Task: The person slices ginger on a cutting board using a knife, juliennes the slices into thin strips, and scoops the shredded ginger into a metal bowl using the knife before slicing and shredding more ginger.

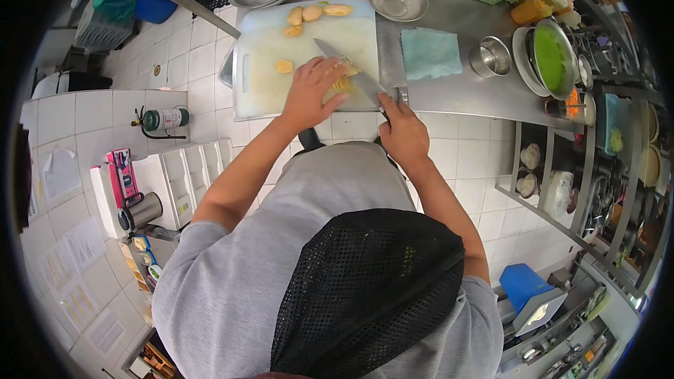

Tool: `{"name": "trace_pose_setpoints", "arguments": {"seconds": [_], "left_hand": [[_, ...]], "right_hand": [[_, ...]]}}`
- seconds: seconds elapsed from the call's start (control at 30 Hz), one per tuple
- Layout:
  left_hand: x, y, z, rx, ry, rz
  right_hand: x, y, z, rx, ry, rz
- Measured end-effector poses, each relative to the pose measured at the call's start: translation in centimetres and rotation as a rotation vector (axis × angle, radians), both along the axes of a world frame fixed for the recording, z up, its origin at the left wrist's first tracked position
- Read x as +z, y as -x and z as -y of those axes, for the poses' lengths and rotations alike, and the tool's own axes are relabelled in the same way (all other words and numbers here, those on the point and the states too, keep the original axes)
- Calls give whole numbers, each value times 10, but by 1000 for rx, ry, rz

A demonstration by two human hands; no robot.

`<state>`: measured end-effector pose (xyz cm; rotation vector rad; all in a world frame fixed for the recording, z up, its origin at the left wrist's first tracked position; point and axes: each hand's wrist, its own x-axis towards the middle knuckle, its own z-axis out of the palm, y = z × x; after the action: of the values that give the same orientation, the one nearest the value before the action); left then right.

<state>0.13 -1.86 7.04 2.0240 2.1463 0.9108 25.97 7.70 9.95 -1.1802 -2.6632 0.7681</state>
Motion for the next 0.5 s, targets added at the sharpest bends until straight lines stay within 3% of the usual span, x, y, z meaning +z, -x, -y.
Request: {"name": "trace_pose_setpoints", "arguments": {"seconds": [0.17,0.5], "left_hand": [[-16,-22,-20,-152,144,-115],[-51,3,-20,-67,274,-162]], "right_hand": [[14,-1,4,39,-58,15],[113,-89,-23,30,74,107]]}}
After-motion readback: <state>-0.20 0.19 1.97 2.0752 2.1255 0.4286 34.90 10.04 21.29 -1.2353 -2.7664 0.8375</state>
